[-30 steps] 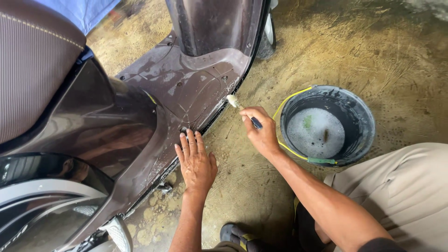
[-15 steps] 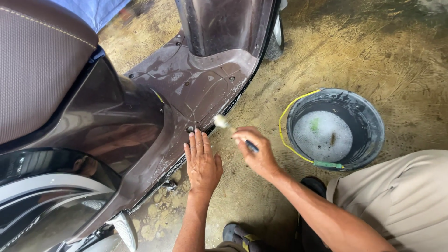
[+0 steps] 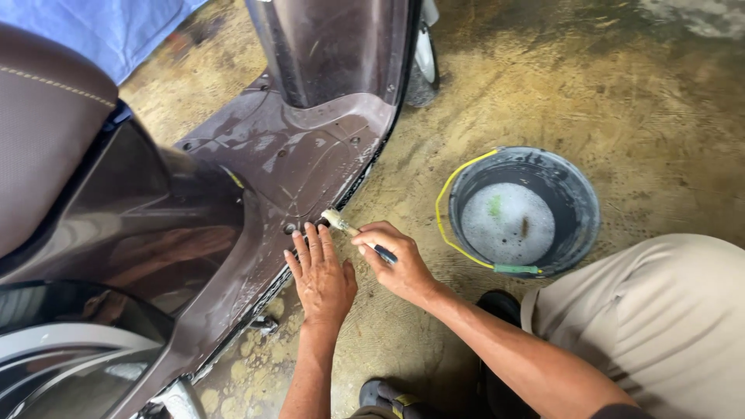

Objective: The person scrubs the side panel and floorboard of a scooter using a brush and soapy water from a bucket. They repeatedly dip the brush into the bucket and scrub the scooter's bodywork.

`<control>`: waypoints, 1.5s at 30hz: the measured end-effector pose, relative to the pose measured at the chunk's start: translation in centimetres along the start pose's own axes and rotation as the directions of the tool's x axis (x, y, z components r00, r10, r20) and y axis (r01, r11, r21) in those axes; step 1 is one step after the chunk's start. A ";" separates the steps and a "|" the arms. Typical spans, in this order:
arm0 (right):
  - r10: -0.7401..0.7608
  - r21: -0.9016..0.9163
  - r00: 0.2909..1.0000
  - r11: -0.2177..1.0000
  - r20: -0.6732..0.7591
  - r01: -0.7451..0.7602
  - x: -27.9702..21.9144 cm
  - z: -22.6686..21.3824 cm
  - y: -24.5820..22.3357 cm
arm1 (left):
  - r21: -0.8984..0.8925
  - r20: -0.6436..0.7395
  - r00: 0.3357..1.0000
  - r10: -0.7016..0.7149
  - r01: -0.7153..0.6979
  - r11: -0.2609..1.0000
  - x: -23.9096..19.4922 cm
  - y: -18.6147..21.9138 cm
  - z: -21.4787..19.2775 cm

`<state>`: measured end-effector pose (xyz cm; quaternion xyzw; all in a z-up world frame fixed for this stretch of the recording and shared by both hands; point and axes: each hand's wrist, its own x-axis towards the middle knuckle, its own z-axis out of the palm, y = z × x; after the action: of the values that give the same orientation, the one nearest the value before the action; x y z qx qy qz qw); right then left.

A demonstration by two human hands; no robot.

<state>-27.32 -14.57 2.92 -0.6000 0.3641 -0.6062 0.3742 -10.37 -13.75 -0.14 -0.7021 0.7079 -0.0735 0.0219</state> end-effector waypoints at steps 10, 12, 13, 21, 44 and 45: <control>0.008 -0.086 0.997 0.996 -0.079 -0.015 1.2 -6.8 1.5 | -0.062 0.099 0.992 0.076 -0.070 0.996 2.3 6.5 -0.8; -0.005 -0.109 0.997 0.994 -0.080 -0.004 1.3 -8.4 3.0 | -0.096 0.111 0.985 0.128 -0.118 0.988 2.4 9.1 -1.7; -0.004 -0.109 0.997 0.994 -0.082 -0.005 1.6 -9.5 2.6 | -0.095 0.111 0.985 0.130 -0.120 0.988 2.5 10.4 -2.0; 0.127 -0.243 0.991 0.963 0.036 -0.115 2.7 -19.9 1.4 | -0.111 0.291 0.898 0.329 -0.310 0.944 2.9 20.1 -2.6; 0.740 -0.675 0.672 0.485 -0.022 -0.556 -0.8 -32.4 16.9 | -0.318 0.628 0.703 0.334 -0.161 0.934 4.3 33.2 9.6; 0.756 -0.692 0.654 0.454 -0.035 -0.561 -1.0 -32.6 17.4 | -0.344 0.639 0.691 0.339 -0.138 0.929 4.4 33.3 9.2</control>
<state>-59.58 -21.80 -13.49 -0.5767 0.6985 -0.1529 0.3952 -42.24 -18.69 -13.39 -0.5760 0.7377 0.2922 0.1968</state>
